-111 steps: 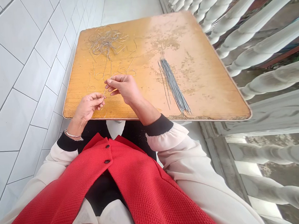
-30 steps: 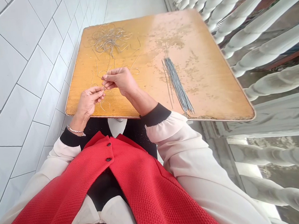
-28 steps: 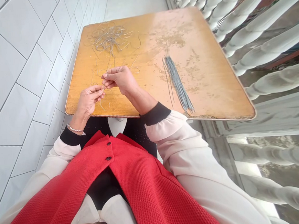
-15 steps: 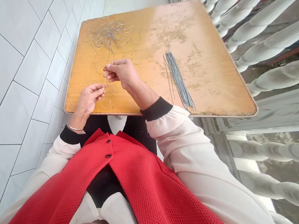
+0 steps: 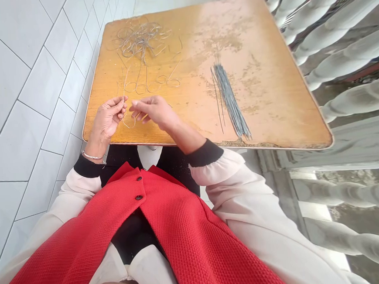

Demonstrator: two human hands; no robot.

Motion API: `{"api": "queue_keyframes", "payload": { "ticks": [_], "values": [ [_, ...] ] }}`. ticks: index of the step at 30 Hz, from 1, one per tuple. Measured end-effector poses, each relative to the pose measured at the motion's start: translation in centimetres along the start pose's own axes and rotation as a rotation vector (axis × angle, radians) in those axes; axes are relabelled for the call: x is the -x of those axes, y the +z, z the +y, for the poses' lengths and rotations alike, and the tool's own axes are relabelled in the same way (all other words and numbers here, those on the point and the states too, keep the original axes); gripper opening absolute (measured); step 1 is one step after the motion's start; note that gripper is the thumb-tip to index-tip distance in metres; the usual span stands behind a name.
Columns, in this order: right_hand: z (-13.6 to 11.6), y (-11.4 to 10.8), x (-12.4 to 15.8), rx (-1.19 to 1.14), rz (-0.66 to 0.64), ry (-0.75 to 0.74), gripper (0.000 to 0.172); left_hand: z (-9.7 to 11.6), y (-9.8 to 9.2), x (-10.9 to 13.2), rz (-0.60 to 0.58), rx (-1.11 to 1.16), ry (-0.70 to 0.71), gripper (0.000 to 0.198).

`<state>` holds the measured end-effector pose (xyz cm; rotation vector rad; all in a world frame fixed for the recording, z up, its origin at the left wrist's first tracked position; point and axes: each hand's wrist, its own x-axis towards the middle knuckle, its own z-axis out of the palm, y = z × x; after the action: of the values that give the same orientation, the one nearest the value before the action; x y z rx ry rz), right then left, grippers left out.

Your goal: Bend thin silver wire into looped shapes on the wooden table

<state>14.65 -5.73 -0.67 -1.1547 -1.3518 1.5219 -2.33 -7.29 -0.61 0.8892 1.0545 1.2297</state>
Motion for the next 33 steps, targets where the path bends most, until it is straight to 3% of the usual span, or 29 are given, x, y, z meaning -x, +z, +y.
{"api": "queue_keyframes", "payload": {
  "ticks": [3,11,15,18,25,33],
  "values": [
    [1.3,0.8,0.7,0.055,-0.063,-0.064,0.027,0.2,0.0,0.0,0.002,-0.028,-0.001,0.004],
    [1.7,1.4,0.6,0.104,0.172,-0.183,0.027,-0.2,-0.2,2.1,-0.037,-0.171,-0.01,0.017],
    [1.9,1.5,0.7,0.16,0.215,-0.212,0.025,-0.7,-0.1,2.3,-0.044,-0.156,0.021,0.017],
    [1.7,1.4,1.0,0.053,0.183,-0.178,0.025,-0.8,0.1,2.1,-0.054,-0.078,0.011,0.018],
    [1.3,1.6,2.2,-0.379,0.012,0.072,0.023,-1.3,0.3,1.9,0.014,0.051,-0.05,0.018],
    [2.1,1.7,1.8,-0.362,0.074,-0.032,0.025,-1.5,0.5,1.9,-0.036,0.073,-0.037,0.018]
  ]
}}
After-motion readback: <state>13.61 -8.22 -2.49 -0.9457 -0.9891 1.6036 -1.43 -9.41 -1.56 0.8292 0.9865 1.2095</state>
